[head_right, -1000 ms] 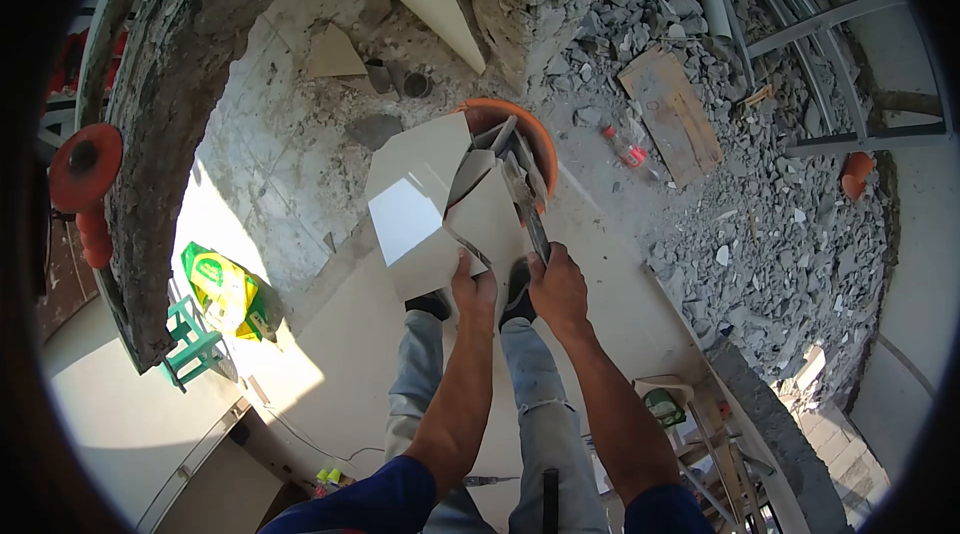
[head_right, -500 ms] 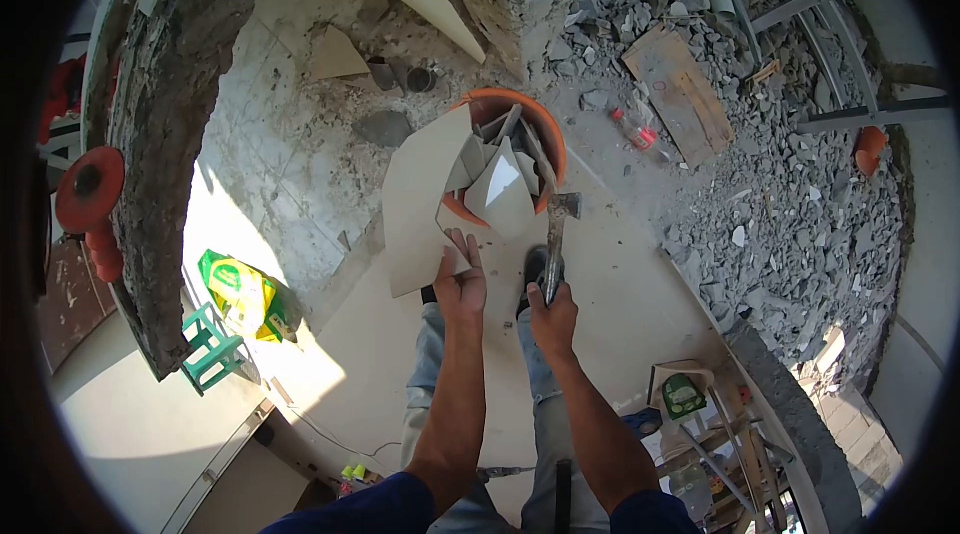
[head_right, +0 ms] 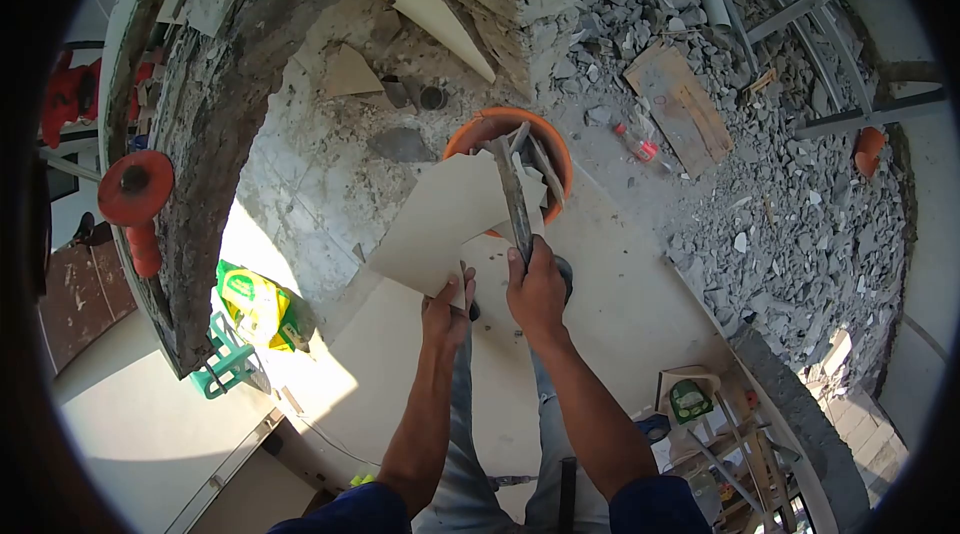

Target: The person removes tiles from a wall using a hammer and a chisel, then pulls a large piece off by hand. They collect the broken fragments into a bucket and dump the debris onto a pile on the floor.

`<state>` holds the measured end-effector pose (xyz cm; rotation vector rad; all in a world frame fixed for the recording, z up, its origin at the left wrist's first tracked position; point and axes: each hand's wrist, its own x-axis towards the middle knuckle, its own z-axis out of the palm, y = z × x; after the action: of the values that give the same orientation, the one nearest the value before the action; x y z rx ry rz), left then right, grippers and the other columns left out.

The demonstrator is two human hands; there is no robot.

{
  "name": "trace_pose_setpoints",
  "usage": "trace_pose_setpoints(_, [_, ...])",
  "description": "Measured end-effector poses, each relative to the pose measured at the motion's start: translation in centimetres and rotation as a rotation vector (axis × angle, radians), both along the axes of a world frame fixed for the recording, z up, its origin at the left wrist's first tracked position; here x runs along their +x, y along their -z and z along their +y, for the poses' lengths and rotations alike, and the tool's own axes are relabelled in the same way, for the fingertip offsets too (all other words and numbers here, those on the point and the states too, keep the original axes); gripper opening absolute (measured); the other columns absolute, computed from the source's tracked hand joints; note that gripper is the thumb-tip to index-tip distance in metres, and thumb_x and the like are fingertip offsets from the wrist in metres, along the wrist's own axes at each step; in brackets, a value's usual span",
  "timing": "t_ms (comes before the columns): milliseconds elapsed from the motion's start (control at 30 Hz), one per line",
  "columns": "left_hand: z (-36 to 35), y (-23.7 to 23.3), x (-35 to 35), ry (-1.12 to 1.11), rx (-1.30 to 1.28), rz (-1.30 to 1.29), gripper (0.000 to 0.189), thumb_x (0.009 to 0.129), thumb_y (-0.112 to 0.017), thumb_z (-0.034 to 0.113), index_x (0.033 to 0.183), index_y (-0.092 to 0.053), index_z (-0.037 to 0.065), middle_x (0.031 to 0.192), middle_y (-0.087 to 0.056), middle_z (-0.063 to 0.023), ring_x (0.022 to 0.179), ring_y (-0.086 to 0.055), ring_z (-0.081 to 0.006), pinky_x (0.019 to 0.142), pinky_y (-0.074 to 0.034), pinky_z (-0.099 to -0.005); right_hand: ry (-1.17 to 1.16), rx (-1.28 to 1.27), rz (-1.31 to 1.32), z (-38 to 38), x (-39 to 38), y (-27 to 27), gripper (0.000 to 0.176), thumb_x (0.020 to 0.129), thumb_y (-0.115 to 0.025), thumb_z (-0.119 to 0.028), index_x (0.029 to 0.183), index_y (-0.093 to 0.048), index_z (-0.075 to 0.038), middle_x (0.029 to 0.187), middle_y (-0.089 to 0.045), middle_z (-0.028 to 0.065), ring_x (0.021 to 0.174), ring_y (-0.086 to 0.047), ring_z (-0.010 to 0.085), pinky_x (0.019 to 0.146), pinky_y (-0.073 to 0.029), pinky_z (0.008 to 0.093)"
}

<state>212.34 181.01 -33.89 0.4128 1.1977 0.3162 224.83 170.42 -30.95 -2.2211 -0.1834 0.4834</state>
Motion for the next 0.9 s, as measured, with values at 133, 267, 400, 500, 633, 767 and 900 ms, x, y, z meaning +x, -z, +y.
trace_pose_setpoints(133, [1.4, 2.8, -0.4, 0.069, -0.006, -0.049, 0.036, 0.092, -0.058, -0.001, 0.127, -0.050, 0.003, 0.120, -0.060, -0.0125, 0.112, -0.061, -0.0292, 0.097, -0.052, -0.0399, -0.217, -0.254, 0.192, 2.5, 1.7, 5.5, 0.033, 0.095, -0.056, -0.021, 0.112, -0.050, 0.007, 0.093, -0.064, 0.0278, 0.085, -0.064, 0.0459, 0.074, -0.053, 0.0501])
trace_pose_setpoints(267, [3.9, 4.8, -0.4, 0.198, 0.008, 0.020, 0.038, 0.091, -0.058, -0.002, 0.128, -0.048, 0.001, 0.119, -0.060, -0.0150, 0.110, -0.061, -0.0315, 0.098, -0.053, -0.0440, -0.252, -0.366, 0.311, 2.7, 2.6, 6.9, 0.028, 0.095, -0.054, -0.020, 0.105, -0.050, 0.006, 0.093, -0.064, 0.0293, 0.085, -0.065, 0.0463, 0.074, -0.054, 0.0502])
trace_pose_setpoints(400, [4.4, 5.9, 1.4, 0.276, 0.035, 0.004, 0.038, 0.090, -0.059, -0.003, 0.127, -0.047, 0.000, 0.118, -0.059, -0.0152, 0.107, -0.063, -0.0310, 0.098, -0.053, -0.0437, -0.049, -0.253, 0.229, 2.2, 0.9, 4.6, 0.025, 0.095, -0.055, -0.020, 0.095, -0.052, 0.005, 0.083, -0.064, 0.0286, 0.082, -0.065, 0.0456, 0.071, -0.052, 0.0495])
trace_pose_setpoints(500, [4.3, 5.9, 3.7, 0.308, 0.081, 0.043, 0.038, 0.090, -0.058, -0.004, 0.126, -0.048, 0.000, 0.117, -0.059, -0.0144, 0.104, -0.063, -0.0294, 0.098, -0.054, -0.0428, 0.025, -0.181, 0.306, 1.4, 0.4, 2.8, 0.026, 0.096, -0.055, -0.020, 0.094, -0.052, 0.005, 0.079, -0.062, 0.0275, 0.079, -0.065, 0.0438, 0.067, -0.050, 0.0490])
trace_pose_setpoints(633, [4.3, 4.5, 5.4, 0.331, 0.107, 0.041, 0.037, 0.089, -0.058, -0.005, 0.124, -0.049, 0.000, 0.116, -0.060, -0.0135, 0.102, -0.064, -0.0273, 0.097, -0.055, -0.0417, 0.087, -0.039, 0.274, -0.5, -1.5, 1.3, 0.027, 0.097, -0.055, -0.022, 0.093, -0.053, 0.004, 0.079, -0.062, 0.0261, 0.075, -0.065, 0.0419, 0.063, -0.047, 0.0481])
trace_pose_setpoints(767, [4.4, 5.3, 6.5, 0.342, 0.039, -0.075, 0.036, 0.089, -0.058, -0.004, 0.124, -0.050, -0.001, 0.115, -0.060, -0.0138, 0.103, -0.063, -0.0286, 0.097, -0.054, -0.0425, 0.112, 0.034, 0.043, 1.0, -1.7, 2.9, 0.025, 0.097, -0.054, -0.021, 0.098, -0.052, 0.004, 0.083, -0.063, 0.0262, 0.078, -0.065, 0.0441, 0.067, -0.050, 0.0499])
trace_pose_setpoints(900, [4.0, 5.2, 7.2, 0.407, 0.002, -0.097, 0.035, 0.090, -0.059, -0.003, 0.124, -0.050, -0.002, 0.114, -0.061, -0.0152, 0.106, -0.062, -0.0318, 0.099, -0.052, -0.0461, -0.120, -0.326, 0.238, 2.3, 1.2, 5.6, 0.026, 0.096, -0.055, -0.020, 0.101, -0.050, 0.005, 0.088, -0.064, 0.0283, 0.079, -0.064, 0.0471, 0.069, -0.052, 0.0519])
